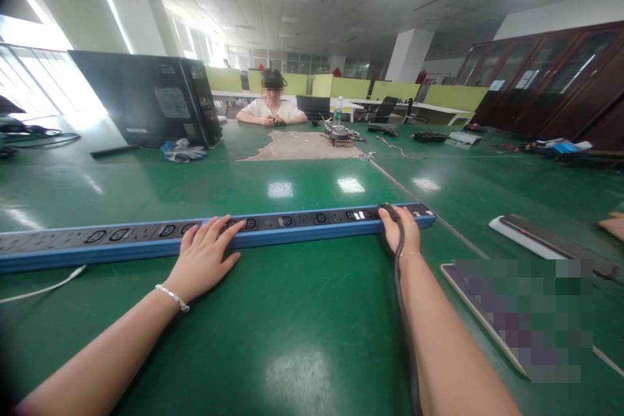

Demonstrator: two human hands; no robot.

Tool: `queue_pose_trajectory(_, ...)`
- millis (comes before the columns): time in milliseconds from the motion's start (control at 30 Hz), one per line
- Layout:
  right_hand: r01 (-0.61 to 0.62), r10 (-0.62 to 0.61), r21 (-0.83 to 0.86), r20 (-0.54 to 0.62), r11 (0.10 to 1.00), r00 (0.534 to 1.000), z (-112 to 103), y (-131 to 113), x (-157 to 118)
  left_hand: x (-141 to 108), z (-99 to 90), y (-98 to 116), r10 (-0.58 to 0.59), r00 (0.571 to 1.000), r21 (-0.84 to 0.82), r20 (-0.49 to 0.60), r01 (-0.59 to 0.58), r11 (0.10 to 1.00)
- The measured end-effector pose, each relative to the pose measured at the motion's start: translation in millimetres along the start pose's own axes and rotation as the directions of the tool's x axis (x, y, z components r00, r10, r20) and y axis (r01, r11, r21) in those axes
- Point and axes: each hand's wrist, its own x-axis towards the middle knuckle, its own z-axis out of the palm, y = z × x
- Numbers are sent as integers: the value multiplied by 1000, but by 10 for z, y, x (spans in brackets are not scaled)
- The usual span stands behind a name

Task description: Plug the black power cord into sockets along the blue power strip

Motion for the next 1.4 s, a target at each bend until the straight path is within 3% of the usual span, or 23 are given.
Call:
queue_pose_trajectory(133, -109, 109, 3, 25, 994, 994, -36, -125, -2, 2, -3, 3, -2, 1000, 5, 9, 2, 1000)
queue_pose_trajectory(367, -8, 9, 32, -11, 999, 1000, -45, -61, -78, 9, -11, 10, 0, 1000, 14, 16, 0, 1000)
queue_pose_trajectory(767, -105, 106, 29, -25, 994, 994, -48, -162, -80, 9, -11, 12, -3, 1000, 28, 17, 2, 1000)
queue_pose_trajectory(1067, -10, 10, 23, -10, 1000, 1000, -41, -109, -81, 9, 1, 11, 1, 1000, 24, 4, -1, 1000)
queue_pose_trajectory(1400, -16, 17, 4, -63, 1000, 998, -19, -130, -89, 4, -15, 14, -7, 1000, 18, 8, 7, 1000)
